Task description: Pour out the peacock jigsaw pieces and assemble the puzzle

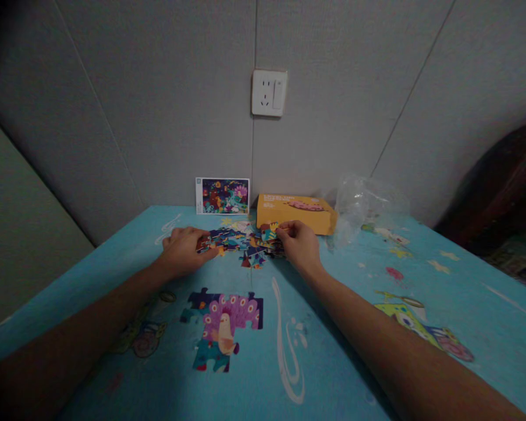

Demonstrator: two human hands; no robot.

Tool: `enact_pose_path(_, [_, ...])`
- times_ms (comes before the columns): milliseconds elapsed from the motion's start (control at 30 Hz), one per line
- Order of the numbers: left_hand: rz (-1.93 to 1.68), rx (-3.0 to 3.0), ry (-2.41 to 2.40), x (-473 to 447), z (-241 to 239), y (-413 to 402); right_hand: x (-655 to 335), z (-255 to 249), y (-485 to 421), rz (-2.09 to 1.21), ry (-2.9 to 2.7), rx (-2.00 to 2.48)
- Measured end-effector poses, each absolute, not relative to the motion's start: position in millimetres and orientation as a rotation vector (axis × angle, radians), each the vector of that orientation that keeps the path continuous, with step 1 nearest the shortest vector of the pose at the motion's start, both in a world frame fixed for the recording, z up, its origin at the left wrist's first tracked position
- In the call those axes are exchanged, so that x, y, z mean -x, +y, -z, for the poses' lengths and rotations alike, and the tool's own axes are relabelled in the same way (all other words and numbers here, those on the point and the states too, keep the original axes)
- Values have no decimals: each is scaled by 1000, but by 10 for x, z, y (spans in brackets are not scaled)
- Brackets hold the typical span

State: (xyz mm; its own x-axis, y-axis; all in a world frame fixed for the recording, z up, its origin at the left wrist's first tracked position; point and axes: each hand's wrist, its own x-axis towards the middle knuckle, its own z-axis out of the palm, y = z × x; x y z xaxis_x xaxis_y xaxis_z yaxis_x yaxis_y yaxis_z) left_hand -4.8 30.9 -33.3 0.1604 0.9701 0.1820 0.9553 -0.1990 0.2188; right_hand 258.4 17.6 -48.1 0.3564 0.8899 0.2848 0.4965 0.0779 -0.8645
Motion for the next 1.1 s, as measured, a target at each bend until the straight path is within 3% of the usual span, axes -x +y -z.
enact_pose_path(667, [-495, -2358, 1974, 24, 369, 285, -2547, 395, 114, -168, -1469, 1717])
enact_pose_path(1100, [-392, -2380, 2042, 25, 377, 282, -2417, 288, -45, 175, -1631, 1459])
